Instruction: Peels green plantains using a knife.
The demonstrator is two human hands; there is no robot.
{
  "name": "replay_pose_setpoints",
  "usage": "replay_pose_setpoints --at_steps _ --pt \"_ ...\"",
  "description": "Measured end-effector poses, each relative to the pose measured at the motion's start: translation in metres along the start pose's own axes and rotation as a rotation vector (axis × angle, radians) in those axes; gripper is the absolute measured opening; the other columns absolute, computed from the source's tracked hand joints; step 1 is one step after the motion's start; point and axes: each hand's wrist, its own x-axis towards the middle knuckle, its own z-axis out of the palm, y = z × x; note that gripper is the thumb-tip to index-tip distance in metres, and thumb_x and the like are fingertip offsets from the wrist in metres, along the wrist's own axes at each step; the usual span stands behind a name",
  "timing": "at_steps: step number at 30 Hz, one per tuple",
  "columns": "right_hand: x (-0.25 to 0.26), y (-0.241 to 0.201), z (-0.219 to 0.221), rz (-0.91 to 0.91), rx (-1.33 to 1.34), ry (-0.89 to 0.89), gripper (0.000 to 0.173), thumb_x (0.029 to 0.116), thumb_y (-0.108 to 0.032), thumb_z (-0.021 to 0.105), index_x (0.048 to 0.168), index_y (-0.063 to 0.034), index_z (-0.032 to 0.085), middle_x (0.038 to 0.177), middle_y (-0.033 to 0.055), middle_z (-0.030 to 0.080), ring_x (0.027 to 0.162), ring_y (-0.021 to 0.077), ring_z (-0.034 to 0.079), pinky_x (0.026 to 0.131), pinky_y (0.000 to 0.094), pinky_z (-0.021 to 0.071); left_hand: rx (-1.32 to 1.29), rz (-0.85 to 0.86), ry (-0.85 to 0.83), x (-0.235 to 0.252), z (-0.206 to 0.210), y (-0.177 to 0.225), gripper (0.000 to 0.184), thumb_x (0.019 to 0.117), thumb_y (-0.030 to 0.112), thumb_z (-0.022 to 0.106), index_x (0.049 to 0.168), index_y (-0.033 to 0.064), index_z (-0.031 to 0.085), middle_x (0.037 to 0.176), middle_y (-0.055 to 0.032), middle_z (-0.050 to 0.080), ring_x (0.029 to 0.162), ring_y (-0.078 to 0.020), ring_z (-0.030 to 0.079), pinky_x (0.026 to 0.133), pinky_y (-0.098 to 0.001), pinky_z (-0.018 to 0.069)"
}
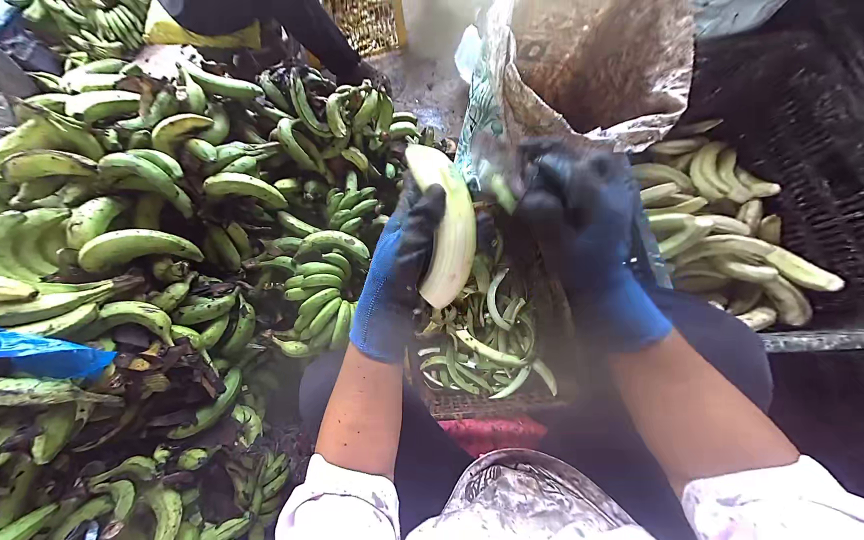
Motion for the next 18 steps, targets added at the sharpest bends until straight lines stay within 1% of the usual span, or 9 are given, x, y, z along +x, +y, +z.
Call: replay_pose_setpoints --at_steps 1,3,5,8,10,13,15,16,18 --pt "-0.007 -0.009 0.000 -0.095 -0.005 0.026 0.047 0.1005 -0.052 0.056 0.128 -0.0160 0.069 0.126 0.0169 0.068 0.116 0.0344 0.064 0.098 0.0617 0.0435 0.037 0.058 0.051 -0.010 -0.001 0.001 0.050 0.1084 0.040 0.042 0.157 0.0297 0.036 0.130 -0.0052 0.064 0.105 -0.0177 0.067 0.085 -0.0392 0.0602" --pt "-0.008 -0.013 0.000 -0.179 -0.009 0.012 0.045 0.0988 -0.052 0.059 0.130 -0.0210 0.069 0.123 0.0166 0.069 0.115 0.0341 0.064 0.098 0.0603 0.0424 0.098 0.142 -0.041 -0.021 -0.008 0.002 0.049 0.1084 0.038 0.044 0.157 0.0311 0.036 0.132 -0.0013 0.062 0.106 -0.0103 0.065 0.086 -0.0306 0.0578" --pt "0.003 -0.003 -0.004 -0.107 -0.002 -0.045 0.049 0.0997 -0.055 0.054 0.126 -0.0188 0.072 0.124 0.0195 0.068 0.114 0.0386 0.064 0.094 0.0656 0.0425 0.252 0.088 -0.143 -0.021 -0.011 0.007 0.053 0.1047 0.034 0.050 0.157 0.0278 0.039 0.134 -0.0017 0.063 0.105 -0.0100 0.066 0.086 -0.0311 0.0581" --pt "0.013 0.009 -0.007 0.047 -0.032 -0.113 0.047 0.1012 -0.056 0.047 0.133 -0.0280 0.068 0.132 0.0118 0.065 0.120 0.0332 0.061 0.097 0.0641 0.0403 0.388 -0.012 -0.255 -0.015 -0.013 0.008 0.066 0.1016 0.032 0.050 0.163 0.0300 0.026 0.157 0.0000 0.045 0.126 -0.0129 0.058 0.101 -0.0382 0.0530" --pt "0.009 0.007 0.001 0.074 -0.040 -0.097 0.042 0.1017 -0.048 0.051 0.133 -0.0260 0.068 0.131 0.0130 0.066 0.119 0.0347 0.062 0.093 0.0653 0.0422 0.362 0.024 -0.235 -0.014 -0.014 0.004 0.067 0.1027 0.029 0.051 0.164 0.0310 0.024 0.155 -0.0019 0.047 0.122 -0.0137 0.061 0.097 -0.0372 0.0554" --pt "0.011 0.013 0.000 0.154 -0.061 -0.087 0.053 0.1000 -0.061 0.048 0.134 -0.0250 0.068 0.133 0.0148 0.065 0.120 0.0370 0.062 0.094 0.0677 0.0424 0.374 0.012 -0.307 -0.016 -0.010 0.008 0.068 0.0991 0.026 0.054 0.162 0.0311 0.028 0.149 -0.0035 0.053 0.113 -0.0144 0.064 0.090 -0.0376 0.0578" --pt "0.017 0.021 -0.011 0.215 -0.059 -0.038 0.054 0.0998 -0.058 0.051 0.135 -0.0205 0.067 0.136 0.0173 0.062 0.124 0.0374 0.059 0.099 0.0629 0.0439 0.393 0.004 -0.325 -0.018 -0.004 0.006 0.068 0.0998 0.028 0.052 0.163 0.0337 0.025 0.153 -0.0015 0.050 0.116 -0.0144 0.063 0.092 -0.0381 0.0568" --pt "0.016 0.022 -0.015 0.191 -0.029 0.015 0.052 0.1006 -0.055 0.052 0.134 -0.0178 0.068 0.135 0.0165 0.063 0.125 0.0346 0.058 0.101 0.0577 0.0456 0.323 0.023 -0.271 -0.017 -0.002 0.002 0.063 0.1038 0.028 0.049 0.162 0.0347 0.026 0.148 -0.0040 0.053 0.112 -0.0177 0.065 0.089 -0.0406 0.0587" --pt "0.007 0.010 -0.013 0.069 -0.006 0.088 0.048 0.1011 -0.049 0.055 0.126 -0.0122 0.071 0.127 0.0195 0.065 0.118 0.0358 0.061 0.097 0.0587 0.0465 0.069 0.055 -0.101 -0.015 0.001 -0.006 0.048 0.1089 0.037 0.042 0.157 0.0340 0.034 0.133 -0.0089 0.062 0.103 -0.0233 0.068 0.081 -0.0439 0.0606"
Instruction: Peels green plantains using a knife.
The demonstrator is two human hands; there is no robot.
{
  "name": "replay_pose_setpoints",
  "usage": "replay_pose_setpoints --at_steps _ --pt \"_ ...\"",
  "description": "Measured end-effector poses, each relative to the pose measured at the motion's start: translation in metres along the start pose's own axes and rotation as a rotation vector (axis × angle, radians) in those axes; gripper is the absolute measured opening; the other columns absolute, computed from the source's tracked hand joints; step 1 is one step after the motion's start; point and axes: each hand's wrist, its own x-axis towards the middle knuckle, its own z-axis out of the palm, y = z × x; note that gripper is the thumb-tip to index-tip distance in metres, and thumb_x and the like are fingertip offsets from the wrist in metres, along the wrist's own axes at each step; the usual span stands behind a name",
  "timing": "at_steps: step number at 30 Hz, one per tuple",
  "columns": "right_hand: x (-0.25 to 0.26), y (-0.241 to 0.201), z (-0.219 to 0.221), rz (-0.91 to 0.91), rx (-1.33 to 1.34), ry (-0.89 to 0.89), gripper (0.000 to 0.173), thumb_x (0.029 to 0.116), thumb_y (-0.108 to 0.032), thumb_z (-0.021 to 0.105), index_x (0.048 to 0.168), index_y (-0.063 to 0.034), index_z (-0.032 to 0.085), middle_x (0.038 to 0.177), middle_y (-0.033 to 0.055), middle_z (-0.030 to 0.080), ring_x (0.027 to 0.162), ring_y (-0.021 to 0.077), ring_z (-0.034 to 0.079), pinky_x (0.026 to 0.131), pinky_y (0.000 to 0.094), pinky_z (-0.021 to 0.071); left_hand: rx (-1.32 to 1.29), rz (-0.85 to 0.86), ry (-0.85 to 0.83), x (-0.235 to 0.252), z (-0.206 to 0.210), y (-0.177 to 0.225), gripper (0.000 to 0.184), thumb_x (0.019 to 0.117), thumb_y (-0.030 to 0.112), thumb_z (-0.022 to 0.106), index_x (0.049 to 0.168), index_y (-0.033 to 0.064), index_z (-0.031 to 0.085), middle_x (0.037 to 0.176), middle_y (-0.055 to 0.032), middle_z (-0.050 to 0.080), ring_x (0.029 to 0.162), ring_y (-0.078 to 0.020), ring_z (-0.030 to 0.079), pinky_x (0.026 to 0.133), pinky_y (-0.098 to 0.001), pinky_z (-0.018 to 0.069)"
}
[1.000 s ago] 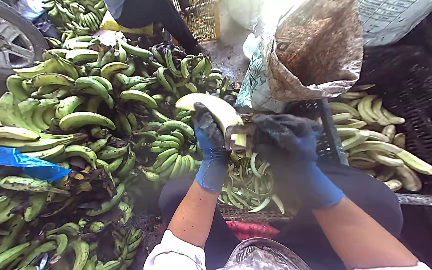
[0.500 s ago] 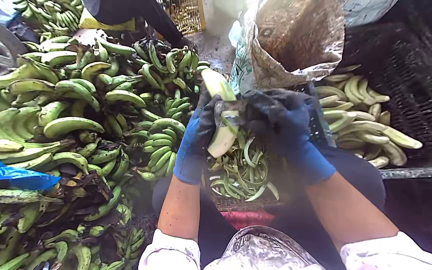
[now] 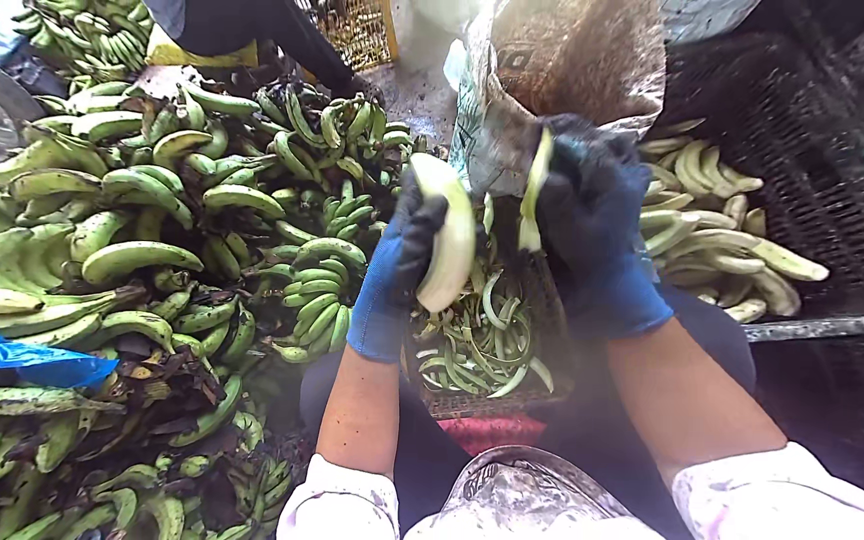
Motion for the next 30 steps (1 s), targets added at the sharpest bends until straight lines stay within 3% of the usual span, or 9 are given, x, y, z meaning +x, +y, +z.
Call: replay_pose_setpoints --at_steps 2,6,15,17,20,22,24,27,30 --pt "-0.021 -0.017 0.008 -0.153 0.013 0.027 0.042 0.0972 -0.045 0.064 0.125 -0.0151 0.072 0.125 0.0168 0.068 0.115 0.0343 0.063 0.096 0.0607 0.0448 -0.203 0.112 0.176 0.001 0.006 0.000 0.040 0.1095 0.046 0.036 0.139 0.0260 0.054 0.116 -0.0035 0.068 0.096 -0.0142 0.068 0.077 -0.0325 0.0599" --pt "-0.049 -0.041 0.019 -0.401 0.026 0.078 0.045 0.0938 -0.047 0.070 0.131 -0.0220 0.067 0.118 0.0084 0.067 0.114 0.0232 0.061 0.103 0.0476 0.0388 -0.568 0.253 0.280 0.009 0.013 0.001 0.046 0.1108 0.048 0.025 0.129 0.0214 0.057 0.112 0.0041 0.067 0.099 -0.0020 0.065 0.082 -0.0179 0.0555" --pt "-0.036 -0.028 0.017 -0.363 0.054 0.017 0.042 0.0930 -0.048 0.070 0.126 -0.0220 0.071 0.119 0.0108 0.069 0.113 0.0253 0.062 0.103 0.0510 0.0385 -0.061 0.123 0.233 0.000 0.013 -0.001 0.033 0.1105 0.036 0.036 0.130 0.0201 0.059 0.107 0.0000 0.067 0.089 -0.0085 0.065 0.073 -0.0275 0.0576" --pt "-0.025 -0.024 0.015 -0.275 0.069 -0.058 0.045 0.0963 -0.052 0.063 0.123 -0.0175 0.072 0.121 0.0149 0.070 0.113 0.0298 0.064 0.098 0.0559 0.0416 0.180 0.141 0.202 -0.001 0.017 -0.004 0.027 0.1069 0.018 0.046 0.130 0.0123 0.057 0.106 -0.0035 0.065 0.087 -0.0086 0.063 0.072 -0.0270 0.0558" --pt "0.002 -0.007 0.012 0.149 0.083 -0.244 0.053 0.1007 -0.058 0.049 0.131 -0.0197 0.069 0.134 0.0095 0.066 0.126 0.0274 0.060 0.102 0.0593 0.0437 0.234 0.066 0.088 0.000 0.022 -0.004 0.044 0.1092 0.033 0.036 0.152 0.0224 0.044 0.124 -0.0040 0.064 0.096 -0.0115 0.065 0.077 -0.0320 0.0587" --pt "0.005 0.000 0.008 0.279 0.007 -0.277 0.058 0.1014 -0.061 0.042 0.133 -0.0202 0.067 0.137 0.0075 0.065 0.128 0.0265 0.059 0.104 0.0593 0.0432 -0.008 0.016 0.073 0.007 0.019 -0.004 0.046 0.1079 0.043 0.034 0.151 0.0290 0.043 0.114 -0.0073 0.066 0.079 -0.0155 0.066 0.061 -0.0328 0.0586" --pt "-0.011 -0.005 0.005 0.039 -0.005 -0.202 0.056 0.1012 -0.058 0.048 0.127 -0.0126 0.069 0.126 0.0183 0.066 0.116 0.0364 0.063 0.095 0.0651 0.0453 -0.196 0.031 0.142 0.006 0.008 -0.006 0.047 0.1080 0.055 0.029 0.135 0.0254 0.054 0.101 -0.0062 0.067 0.073 -0.0144 0.064 0.057 -0.0309 0.0569" --pt "-0.038 -0.022 0.001 -0.470 0.070 -0.157 0.041 0.0954 -0.045 0.067 0.133 -0.0273 0.067 0.127 0.0089 0.067 0.120 0.0266 0.060 0.107 0.0563 0.0383 -0.435 0.090 0.167 -0.003 -0.003 -0.002 0.056 0.1075 0.058 0.025 0.127 0.0191 0.060 0.092 -0.0008 0.064 0.076 -0.0076 0.062 0.064 -0.0242 0.0557" --pt "-0.038 -0.040 0.003 -0.496 0.065 -0.167 0.039 0.0958 -0.045 0.067 0.131 -0.0293 0.068 0.120 0.0062 0.068 0.113 0.0229 0.061 0.102 0.0499 0.0378 -0.450 0.073 0.176 -0.003 0.004 0.003 0.050 0.1083 0.054 0.028 0.122 0.0189 0.061 0.083 0.0010 0.059 0.065 -0.0047 0.057 0.055 -0.0197 0.0508"
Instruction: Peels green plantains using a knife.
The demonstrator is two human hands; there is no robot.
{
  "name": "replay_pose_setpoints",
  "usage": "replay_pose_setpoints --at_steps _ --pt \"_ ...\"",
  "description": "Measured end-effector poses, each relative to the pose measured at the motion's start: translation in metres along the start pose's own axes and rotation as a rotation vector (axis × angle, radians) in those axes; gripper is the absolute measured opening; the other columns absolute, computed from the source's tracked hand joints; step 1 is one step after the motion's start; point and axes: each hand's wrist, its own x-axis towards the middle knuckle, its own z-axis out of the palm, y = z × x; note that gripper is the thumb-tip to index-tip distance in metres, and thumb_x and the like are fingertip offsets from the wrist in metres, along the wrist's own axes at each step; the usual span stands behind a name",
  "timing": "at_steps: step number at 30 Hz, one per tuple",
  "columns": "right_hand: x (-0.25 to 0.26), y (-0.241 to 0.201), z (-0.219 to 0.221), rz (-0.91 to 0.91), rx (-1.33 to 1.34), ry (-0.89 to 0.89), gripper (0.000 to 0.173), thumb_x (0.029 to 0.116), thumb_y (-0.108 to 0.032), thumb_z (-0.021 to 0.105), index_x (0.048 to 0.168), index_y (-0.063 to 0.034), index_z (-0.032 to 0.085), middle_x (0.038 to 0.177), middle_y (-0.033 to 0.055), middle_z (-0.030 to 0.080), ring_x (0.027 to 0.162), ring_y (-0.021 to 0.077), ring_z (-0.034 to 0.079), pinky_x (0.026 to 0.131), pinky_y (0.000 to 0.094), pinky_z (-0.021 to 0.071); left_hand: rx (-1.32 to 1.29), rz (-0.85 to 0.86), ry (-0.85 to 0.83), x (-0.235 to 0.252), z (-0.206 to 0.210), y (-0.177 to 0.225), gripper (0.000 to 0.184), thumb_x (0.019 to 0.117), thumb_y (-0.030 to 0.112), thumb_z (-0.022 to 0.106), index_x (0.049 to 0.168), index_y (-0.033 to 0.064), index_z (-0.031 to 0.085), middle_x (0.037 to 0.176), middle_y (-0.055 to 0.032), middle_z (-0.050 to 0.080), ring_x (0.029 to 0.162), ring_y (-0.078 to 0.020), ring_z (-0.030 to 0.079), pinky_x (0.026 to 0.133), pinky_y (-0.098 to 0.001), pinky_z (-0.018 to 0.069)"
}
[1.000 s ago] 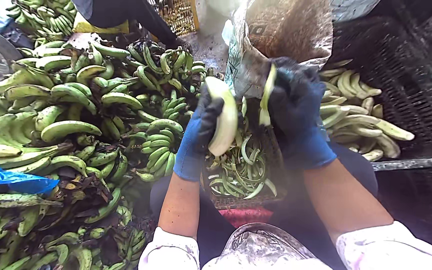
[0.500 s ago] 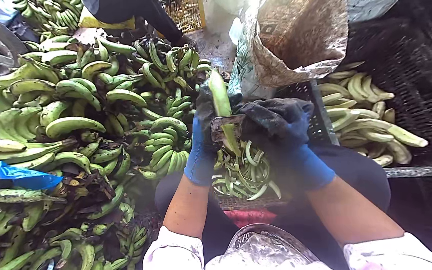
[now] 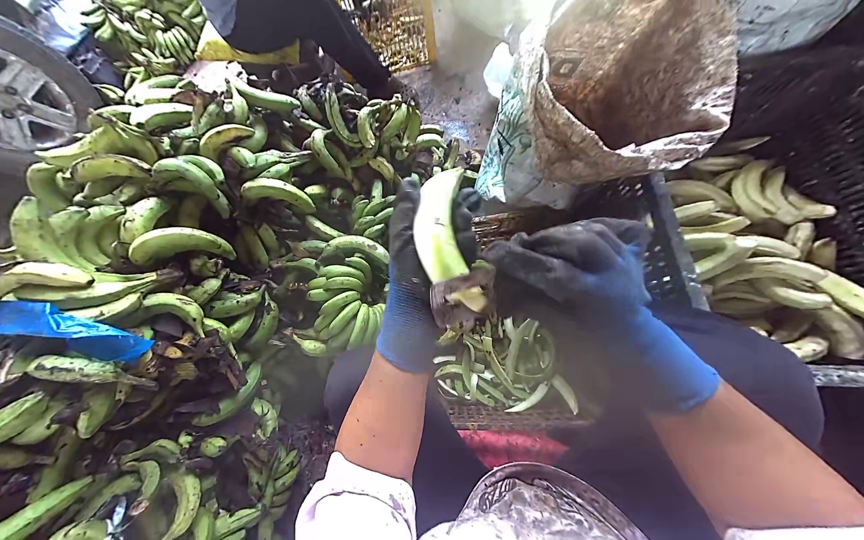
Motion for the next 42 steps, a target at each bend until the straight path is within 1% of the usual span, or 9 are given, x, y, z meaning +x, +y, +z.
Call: replay_pose_setpoints --at_steps 3,7,14,19,21,24,29,37,42 --pt "0.013 0.011 0.012 0.407 0.259 0.012 0.047 0.0973 -0.048 0.063 0.123 -0.0091 0.071 0.122 0.0179 0.066 0.112 0.0292 0.064 0.095 0.0525 0.0501 0.135 0.064 -0.061 -0.001 0.012 -0.016 0.029 0.1099 0.038 0.036 0.119 0.0265 0.061 0.089 0.0045 0.065 0.072 -0.0028 0.062 0.058 -0.0192 0.0529" --pt "0.015 0.046 0.010 0.895 0.619 0.145 0.042 0.0973 -0.041 0.066 0.128 -0.0123 0.067 0.124 0.0008 0.069 0.110 0.0074 0.066 0.095 0.0305 0.0567 -0.009 -0.100 -0.147 0.011 0.014 -0.020 0.039 0.1048 0.046 0.038 0.112 0.0191 0.065 0.088 -0.0028 0.068 0.070 -0.0104 0.065 0.057 -0.0266 0.0557" --pt "-0.007 0.023 -0.025 0.107 0.241 -0.274 0.046 0.0940 -0.060 0.062 0.127 -0.0307 0.072 0.121 0.0052 0.069 0.113 0.0220 0.063 0.098 0.0546 0.0440 0.056 -0.060 0.081 0.005 -0.013 0.003 0.044 0.1073 0.049 0.032 0.118 0.0182 0.061 0.089 -0.0033 0.065 0.069 -0.0095 0.062 0.057 -0.0246 0.0535" --pt "0.004 0.024 0.002 0.501 0.170 -0.117 0.052 0.0926 -0.048 0.069 0.125 -0.0066 0.069 0.122 0.0238 0.064 0.106 0.0396 0.064 0.086 0.0619 0.0517 0.481 -0.002 0.116 -0.011 0.002 -0.008 0.037 0.1099 0.041 0.035 0.130 0.0232 0.060 0.103 -0.0026 0.067 0.084 -0.0125 0.065 0.067 -0.0325 0.0576" --pt "0.009 0.034 -0.001 0.789 0.366 0.022 0.048 0.0957 -0.041 0.069 0.133 -0.0106 0.063 0.126 0.0099 0.064 0.111 0.0200 0.064 0.094 0.0431 0.0555 0.473 -0.003 0.089 -0.011 0.002 -0.008 0.038 0.1100 0.039 0.034 0.136 0.0255 0.059 0.111 -0.0022 0.068 0.090 -0.0130 0.066 0.071 -0.0337 0.0582" --pt "0.010 0.037 -0.011 0.927 0.910 0.136 0.030 0.0993 -0.024 0.064 0.128 -0.0145 0.062 0.115 -0.0001 0.067 0.089 0.0092 0.068 0.074 0.0275 0.0608 0.283 -0.001 0.120 -0.009 -0.002 0.000 0.036 0.1090 0.045 0.037 0.130 0.0245 0.058 0.102 -0.0059 0.069 0.078 -0.0164 0.067 0.062 -0.0339 0.0588" --pt "0.004 -0.004 -0.005 0.847 1.458 -0.279 0.032 0.0931 -0.027 0.067 0.122 -0.0119 0.068 0.113 0.0057 0.070 0.087 0.0150 0.068 0.072 0.0331 0.0602 0.316 -0.016 -0.170 -0.001 -0.017 -0.014 0.037 0.1088 0.027 0.036 0.139 0.0190 0.056 0.110 -0.0073 0.067 0.085 -0.0149 0.066 0.069 -0.0318 0.0581" --pt "-0.012 0.031 -0.073 0.810 0.176 0.005 0.045 0.0943 -0.046 0.070 0.131 -0.0205 0.069 0.141 0.0100 0.057 0.125 0.0207 0.059 0.103 0.0475 0.0529 0.351 -0.253 -0.131 0.020 -0.034 -0.040 0.041 0.1049 0.044 0.051 0.140 0.0244 0.058 0.126 -0.0084 0.065 0.108 -0.0251 0.066 0.088 -0.0448 0.0577" --pt "-0.009 0.060 -0.089 0.572 0.231 0.528 0.032 0.0925 -0.027 0.073 0.114 -0.0036 0.068 0.135 0.0122 0.059 0.128 0.0243 0.055 0.105 0.0400 0.0507 0.741 -0.449 -0.107 0.049 -0.054 -0.087 0.042 0.1005 0.050 0.057 0.137 0.0296 0.060 0.121 -0.0077 0.067 0.101 -0.0243 0.066 0.080 -0.0457 0.0560"
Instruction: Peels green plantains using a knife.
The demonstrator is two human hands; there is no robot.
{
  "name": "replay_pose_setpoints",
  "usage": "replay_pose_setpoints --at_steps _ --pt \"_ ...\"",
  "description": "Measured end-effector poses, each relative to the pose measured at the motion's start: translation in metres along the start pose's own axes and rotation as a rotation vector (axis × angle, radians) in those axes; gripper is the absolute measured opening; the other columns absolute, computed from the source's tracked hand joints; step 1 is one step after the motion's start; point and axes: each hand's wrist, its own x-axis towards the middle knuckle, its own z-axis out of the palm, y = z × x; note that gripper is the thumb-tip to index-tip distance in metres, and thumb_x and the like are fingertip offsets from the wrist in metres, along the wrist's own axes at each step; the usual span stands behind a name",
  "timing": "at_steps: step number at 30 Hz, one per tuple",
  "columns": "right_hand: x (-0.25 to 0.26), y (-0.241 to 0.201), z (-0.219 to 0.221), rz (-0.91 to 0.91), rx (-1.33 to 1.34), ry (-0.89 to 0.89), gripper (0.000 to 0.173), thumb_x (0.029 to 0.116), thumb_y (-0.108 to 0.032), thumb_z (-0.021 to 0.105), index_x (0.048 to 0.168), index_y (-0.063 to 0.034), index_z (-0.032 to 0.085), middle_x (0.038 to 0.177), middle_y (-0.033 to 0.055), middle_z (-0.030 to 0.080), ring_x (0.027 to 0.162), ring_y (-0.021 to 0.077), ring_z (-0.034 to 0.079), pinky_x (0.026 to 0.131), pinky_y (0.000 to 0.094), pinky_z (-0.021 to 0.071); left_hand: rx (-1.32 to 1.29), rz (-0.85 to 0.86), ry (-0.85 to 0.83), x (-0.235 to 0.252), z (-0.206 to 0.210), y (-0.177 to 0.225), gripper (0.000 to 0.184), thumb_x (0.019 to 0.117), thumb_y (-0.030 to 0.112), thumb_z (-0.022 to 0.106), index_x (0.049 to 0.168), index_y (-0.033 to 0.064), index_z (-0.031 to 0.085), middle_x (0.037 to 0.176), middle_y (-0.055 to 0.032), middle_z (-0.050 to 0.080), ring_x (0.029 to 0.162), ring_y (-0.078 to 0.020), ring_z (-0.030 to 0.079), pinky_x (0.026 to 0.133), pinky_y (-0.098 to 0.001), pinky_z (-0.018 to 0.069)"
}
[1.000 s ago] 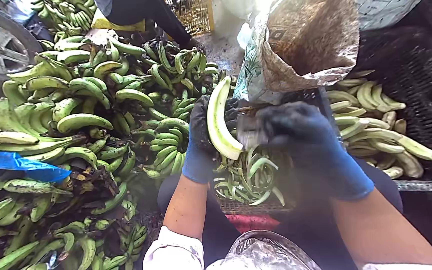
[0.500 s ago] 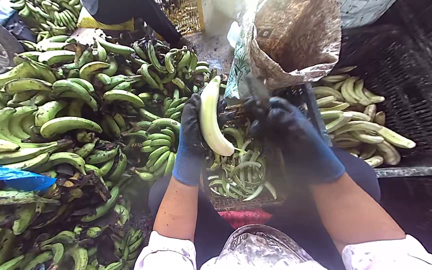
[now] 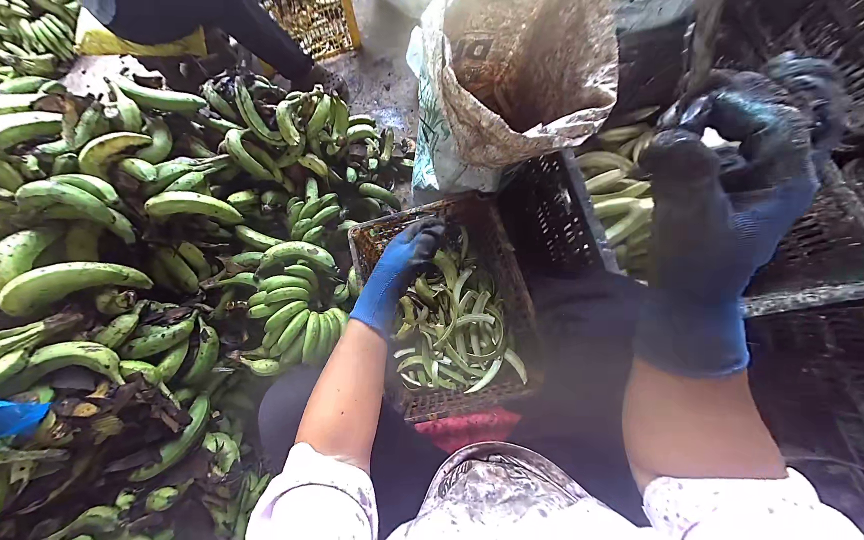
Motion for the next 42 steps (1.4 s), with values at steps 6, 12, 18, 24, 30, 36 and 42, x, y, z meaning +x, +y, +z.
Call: replay_pose_setpoints --at_steps 6,12,18,24,30,36,42 --pt "-0.015 -0.013 0.018 0.310 0.403 -0.165 0.033 0.0935 -0.023 0.072 0.122 -0.0076 0.064 0.124 0.0014 0.063 0.104 0.0108 0.065 0.086 0.0276 0.0595 0.493 -0.232 0.003 0.103 0.034 -0.083 0.056 0.1039 0.049 0.047 0.153 0.0225 0.044 0.126 -0.0220 0.065 0.104 -0.0390 0.066 0.084 -0.0616 0.0521" --pt "-0.006 -0.007 0.014 0.544 0.512 -0.152 0.027 0.0961 -0.018 0.066 0.122 -0.0102 0.066 0.112 -0.0005 0.067 0.075 0.0043 0.063 0.058 0.0186 0.0546 0.822 -0.542 -0.055 0.158 0.081 -0.126 0.056 0.1036 0.046 0.048 0.151 0.0155 0.048 0.138 -0.0216 0.060 0.131 -0.0406 0.055 0.105 -0.0646 0.0428" --pt "0.000 -0.004 0.013 0.553 0.538 -0.181 0.025 0.0980 -0.016 0.065 0.122 -0.0086 0.064 0.112 -0.0010 0.069 0.081 0.0039 0.065 0.067 0.0192 0.0578 0.794 -0.505 0.095 0.132 0.090 -0.130 0.060 0.0983 0.049 0.060 0.151 0.0225 0.048 0.142 -0.0284 0.053 0.133 -0.0474 0.049 0.105 -0.0656 0.0413" --pt "0.003 0.002 0.007 0.498 0.557 -0.167 0.021 0.1016 -0.018 0.059 0.119 -0.0068 0.061 0.113 0.0020 0.070 0.081 0.0088 0.069 0.070 0.0251 0.0619 -0.034 0.135 0.224 0.041 0.051 -0.085 0.065 0.0935 0.028 0.072 0.151 0.0262 0.042 0.153 -0.0016 0.049 0.128 -0.0185 0.056 0.100 -0.0449 0.0527" --pt "0.000 0.008 0.014 0.448 0.716 -0.110 0.031 0.1120 -0.027 0.032 0.124 -0.0126 0.056 0.117 0.0019 0.062 0.096 0.0135 0.067 0.082 0.0326 0.0613 -0.463 0.403 0.137 -0.061 0.010 0.012 0.073 0.0978 0.025 0.064 0.158 0.0412 0.026 0.137 -0.0019 0.059 0.106 -0.0145 0.065 0.084 -0.0359 0.0593" --pt "-0.086 -0.030 0.051 0.551 0.648 -0.223 0.032 0.1088 -0.028 0.044 0.139 -0.0180 0.042 0.106 -0.0037 0.063 0.090 0.0123 0.068 0.079 0.0359 0.0621 -0.476 0.492 0.291 -0.109 0.009 0.038 0.070 0.0997 0.019 0.059 0.158 0.0396 0.026 0.138 -0.0048 0.058 0.111 -0.0198 0.064 0.087 -0.0391 0.0591" --pt "-0.178 -0.057 0.060 0.660 0.327 -0.444 0.044 0.1040 -0.038 0.054 0.131 -0.0040 0.056 0.098 0.0048 0.072 0.071 0.0142 0.070 0.060 0.0332 0.0621 -0.418 0.439 0.535 -0.125 0.022 0.012 0.066 0.0968 0.019 0.066 0.154 0.0323 0.034 0.119 -0.0033 0.066 0.086 -0.0122 0.068 0.068 -0.0305 0.0604"
